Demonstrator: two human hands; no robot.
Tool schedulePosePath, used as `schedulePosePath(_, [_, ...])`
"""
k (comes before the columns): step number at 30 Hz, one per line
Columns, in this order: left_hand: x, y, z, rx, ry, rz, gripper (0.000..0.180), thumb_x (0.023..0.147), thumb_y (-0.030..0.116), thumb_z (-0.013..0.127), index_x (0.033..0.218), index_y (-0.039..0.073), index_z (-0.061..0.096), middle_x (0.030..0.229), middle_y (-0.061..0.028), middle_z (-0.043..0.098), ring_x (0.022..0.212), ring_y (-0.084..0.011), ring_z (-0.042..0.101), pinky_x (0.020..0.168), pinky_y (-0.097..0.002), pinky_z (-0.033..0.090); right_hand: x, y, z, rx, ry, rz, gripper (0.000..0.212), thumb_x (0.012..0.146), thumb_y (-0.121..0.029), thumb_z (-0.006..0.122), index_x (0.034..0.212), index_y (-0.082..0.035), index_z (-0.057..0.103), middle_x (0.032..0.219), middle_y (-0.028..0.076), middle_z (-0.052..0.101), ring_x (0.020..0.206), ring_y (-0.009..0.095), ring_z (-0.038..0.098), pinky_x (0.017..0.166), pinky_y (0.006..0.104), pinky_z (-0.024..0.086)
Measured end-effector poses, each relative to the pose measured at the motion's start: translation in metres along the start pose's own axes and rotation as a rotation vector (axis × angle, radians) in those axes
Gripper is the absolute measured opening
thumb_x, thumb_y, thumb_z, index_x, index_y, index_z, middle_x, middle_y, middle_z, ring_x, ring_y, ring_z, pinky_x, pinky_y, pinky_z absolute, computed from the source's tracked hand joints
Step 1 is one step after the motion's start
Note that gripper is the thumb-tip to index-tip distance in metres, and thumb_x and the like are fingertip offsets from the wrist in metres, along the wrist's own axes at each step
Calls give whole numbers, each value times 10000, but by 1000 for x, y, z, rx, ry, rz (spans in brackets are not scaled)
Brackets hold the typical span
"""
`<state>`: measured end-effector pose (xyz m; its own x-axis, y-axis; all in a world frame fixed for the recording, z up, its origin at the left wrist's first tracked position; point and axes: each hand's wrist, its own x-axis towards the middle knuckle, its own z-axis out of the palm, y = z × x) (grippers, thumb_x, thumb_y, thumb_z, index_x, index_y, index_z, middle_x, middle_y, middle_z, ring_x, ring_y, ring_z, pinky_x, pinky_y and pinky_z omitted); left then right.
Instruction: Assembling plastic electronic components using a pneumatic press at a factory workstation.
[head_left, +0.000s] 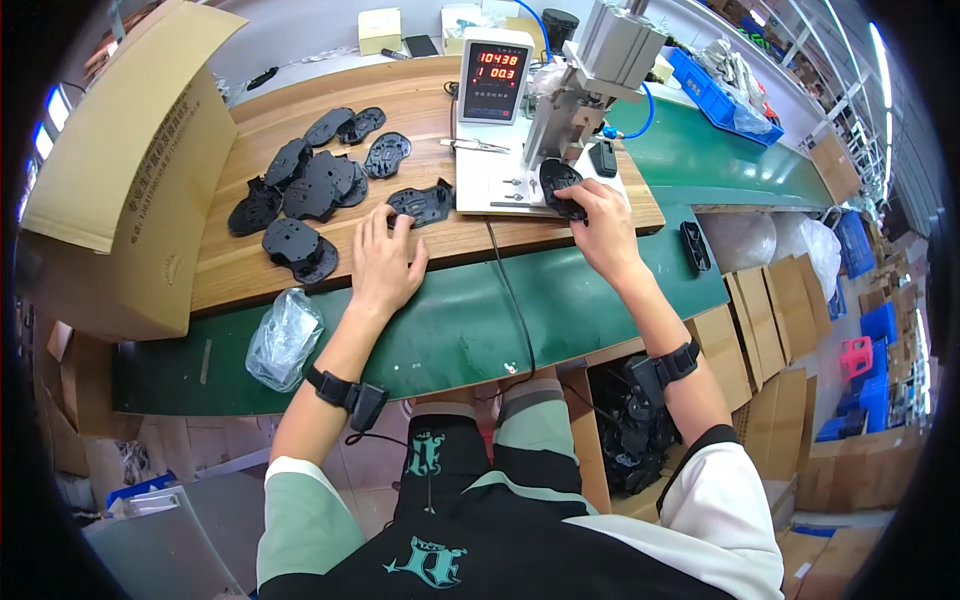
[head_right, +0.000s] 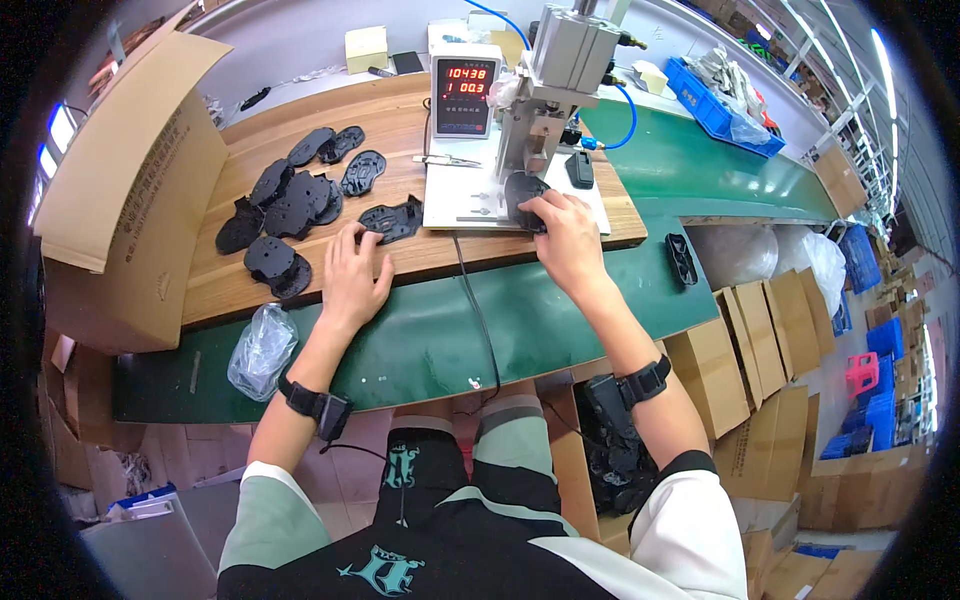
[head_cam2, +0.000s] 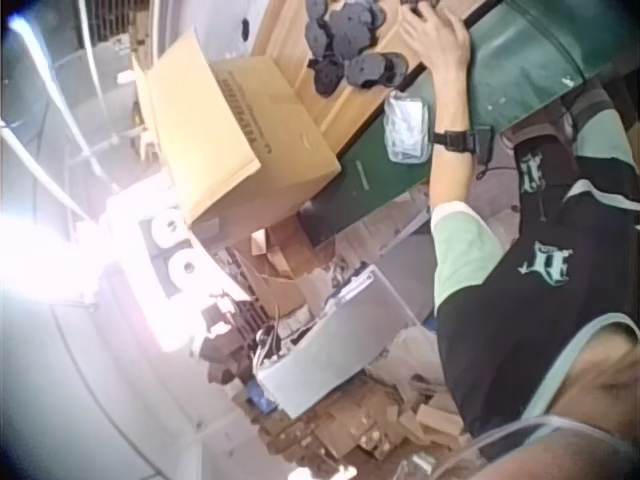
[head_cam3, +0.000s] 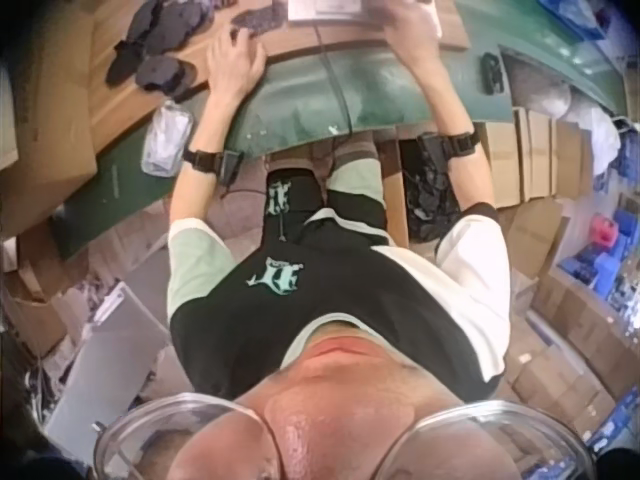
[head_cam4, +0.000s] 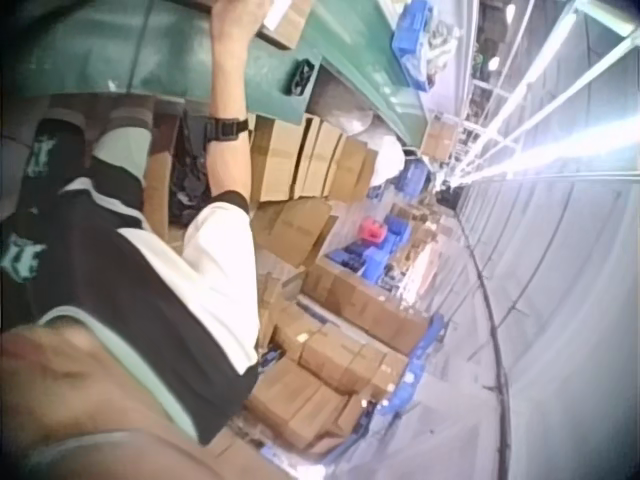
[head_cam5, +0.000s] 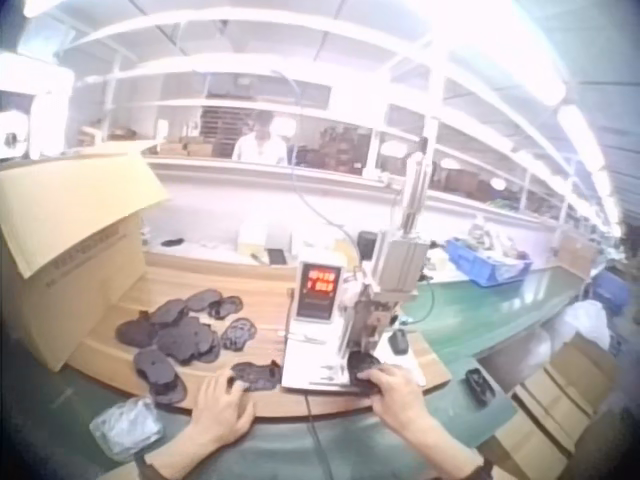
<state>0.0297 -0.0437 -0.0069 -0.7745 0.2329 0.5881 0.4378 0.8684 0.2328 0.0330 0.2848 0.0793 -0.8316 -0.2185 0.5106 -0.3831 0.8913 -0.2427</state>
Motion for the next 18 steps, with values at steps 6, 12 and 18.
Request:
schedulePosePath(6, [1, -3, 0, -114, 69, -35, 251, 909, 205, 666, 994, -9, 564, 1253, -242, 622, 1258, -421, 552, 1085, -502, 409, -5, 4, 0, -101, 28, -51, 406, 700, 71, 699, 1074, -82, 737, 1027, 98, 682, 1088, 350, 643, 1021, 467, 497])
schedulePosePath(12, [-5, -3, -5, -5, 82, -31, 419, 915, 235, 684, 1281, 45, 610, 1218, -187, 614, 1249, -373, 546, 1080, -480, 398, -6, -10, 10, -151, 57, -124, 373, 706, 69, 704, 1050, -75, 707, 1014, 104, 672, 1046, 348, 653, 977, 470, 510])
schedulePosePath(18, [-8, -16, 2, 124, 69, -2, 376, 987, 344, 654, 1293, 132, 709, 1306, -169, 612, 1320, -347, 523, 1128, -487, 366, -7, -1, 21, -161, 128, -191, 312, 755, 79, 647, 1023, -73, 693, 1002, 126, 671, 972, 379, 665, 878, 497, 539])
